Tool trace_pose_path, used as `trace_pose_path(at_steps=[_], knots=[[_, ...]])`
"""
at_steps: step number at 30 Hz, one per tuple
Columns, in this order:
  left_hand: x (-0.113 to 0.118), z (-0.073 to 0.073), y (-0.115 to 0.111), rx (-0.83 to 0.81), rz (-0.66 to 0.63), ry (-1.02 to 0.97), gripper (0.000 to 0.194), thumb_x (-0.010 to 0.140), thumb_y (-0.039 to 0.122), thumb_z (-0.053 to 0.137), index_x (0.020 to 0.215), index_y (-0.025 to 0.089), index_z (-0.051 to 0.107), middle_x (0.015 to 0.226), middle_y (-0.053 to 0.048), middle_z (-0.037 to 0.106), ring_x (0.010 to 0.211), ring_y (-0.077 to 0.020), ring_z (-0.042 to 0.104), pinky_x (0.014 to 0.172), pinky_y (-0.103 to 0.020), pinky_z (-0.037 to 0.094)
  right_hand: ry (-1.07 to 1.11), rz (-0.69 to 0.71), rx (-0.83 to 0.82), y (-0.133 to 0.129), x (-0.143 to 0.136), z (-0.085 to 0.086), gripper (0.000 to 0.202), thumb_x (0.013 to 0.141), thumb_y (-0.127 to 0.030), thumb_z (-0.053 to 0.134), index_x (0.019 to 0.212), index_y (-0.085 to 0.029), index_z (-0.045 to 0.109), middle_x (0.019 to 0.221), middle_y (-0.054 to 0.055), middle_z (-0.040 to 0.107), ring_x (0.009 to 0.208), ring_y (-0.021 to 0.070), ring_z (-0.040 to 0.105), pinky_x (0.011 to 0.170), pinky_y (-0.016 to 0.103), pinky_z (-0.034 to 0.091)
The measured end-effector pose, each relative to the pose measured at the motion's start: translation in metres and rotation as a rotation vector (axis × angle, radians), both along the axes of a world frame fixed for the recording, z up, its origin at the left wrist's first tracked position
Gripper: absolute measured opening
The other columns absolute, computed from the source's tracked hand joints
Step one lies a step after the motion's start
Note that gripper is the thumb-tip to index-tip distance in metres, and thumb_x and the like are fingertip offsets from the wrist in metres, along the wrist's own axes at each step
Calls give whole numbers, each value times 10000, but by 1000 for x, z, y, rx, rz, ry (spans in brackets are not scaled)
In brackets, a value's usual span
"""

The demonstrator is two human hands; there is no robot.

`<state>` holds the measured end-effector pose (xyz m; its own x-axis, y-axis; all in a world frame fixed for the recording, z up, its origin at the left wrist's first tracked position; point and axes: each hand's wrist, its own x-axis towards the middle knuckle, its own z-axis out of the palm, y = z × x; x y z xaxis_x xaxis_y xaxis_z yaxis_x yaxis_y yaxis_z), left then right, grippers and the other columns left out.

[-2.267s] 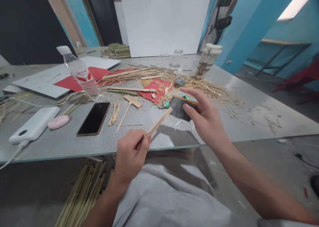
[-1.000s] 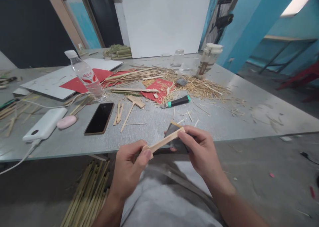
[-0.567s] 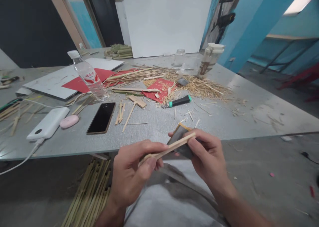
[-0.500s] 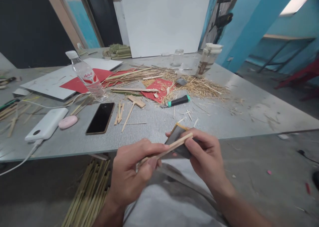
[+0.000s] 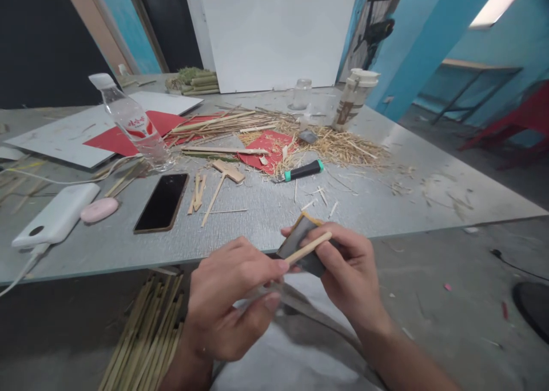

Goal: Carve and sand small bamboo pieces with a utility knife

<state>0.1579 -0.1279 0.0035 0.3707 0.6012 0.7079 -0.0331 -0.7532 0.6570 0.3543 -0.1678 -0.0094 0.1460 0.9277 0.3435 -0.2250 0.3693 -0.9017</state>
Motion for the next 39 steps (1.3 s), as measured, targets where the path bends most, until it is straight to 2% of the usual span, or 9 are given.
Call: trace_pose_path(at_steps=[5, 12, 17, 22, 26, 29, 34, 37, 39], knots=[[1, 3, -1, -12, -84, -52, 228, 1021, 309, 654, 1226, 235, 719, 941, -61, 821, 778, -203, 749, 754, -359, 602, 88, -23, -9, 4, -3, 3, 155, 1010, -376, 733, 913, -278, 805, 798, 38, 689, 1078, 257, 770, 622, 264, 601], [-1, 5, -1, -100, -116, 65, 355, 977, 278, 698, 1329, 232, 718, 1014, -59, 840, 830, -203, 743, 764, -327, 563, 115, -58, -98, 10, -9, 10, 255, 1010, -417, 731, 846, -232, 795, 899, 66, 768, 794, 168, 717, 657, 260, 568], [-5, 10, -3, -402, -204, 163, 487, 945, 273, 738, 1430, 275, 701, 1058, -31, 851, 920, -219, 788, 871, -340, 608, 62, -65, -142, 9, -6, 5, 264, 1011, -425, 733, 838, -228, 767, 807, 25, 689, 745, 145, 643, 693, 270, 525], [-4, 6, -2, -545, -329, 185, 743, 944, 171, 716, 1625, 385, 512, 1052, 30, 814, 847, -134, 739, 868, -265, 604, -3, -62, -138, 9, -4, -2, 215, 1023, -415, 726, 896, -254, 790, 858, 20, 707, 806, 147, 630, 759, 281, 506], [-3, 4, -2, -508, -290, 211, 732, 947, 167, 729, 1611, 401, 527, 1041, 39, 802, 837, -118, 724, 855, -239, 585, -7, -81, -152, 10, -2, -3, 231, 1016, -420, 735, 875, -242, 779, 813, 13, 675, 743, 134, 587, 699, 272, 472], [-6, 4, -1, -457, -221, 224, 611, 957, 233, 743, 1540, 363, 616, 1032, 28, 811, 827, -130, 735, 870, -260, 584, 16, -118, -183, 12, 0, -2, 280, 1002, -444, 746, 829, -224, 753, 770, 8, 631, 694, 124, 543, 646, 263, 440], [-13, 4, 0, -416, -81, 245, 424, 960, 317, 752, 1384, 330, 741, 1026, 5, 838, 909, -177, 767, 931, -300, 577, 22, -174, -202, 15, 2, 0, 334, 968, -494, 772, 790, -215, 726, 766, 19, 625, 707, 141, 542, 669, 280, 464], [-15, 4, 0, -412, -64, 269, 431, 948, 336, 765, 1378, 341, 750, 1156, -10, 838, 994, -201, 768, 954, -310, 568, -5, -180, -197, 15, 2, -1, 336, 980, -507, 754, 808, -220, 727, 756, 17, 622, 691, 141, 528, 648, 278, 451], [-14, 5, 1, -418, -114, 284, 505, 941, 348, 776, 1442, 354, 711, 1164, -10, 832, 1007, -205, 762, 940, -307, 564, -20, -158, -204, 13, 2, -3, 334, 993, -510, 739, 824, -221, 733, 748, 12, 616, 677, 138, 515, 630, 275, 436]])
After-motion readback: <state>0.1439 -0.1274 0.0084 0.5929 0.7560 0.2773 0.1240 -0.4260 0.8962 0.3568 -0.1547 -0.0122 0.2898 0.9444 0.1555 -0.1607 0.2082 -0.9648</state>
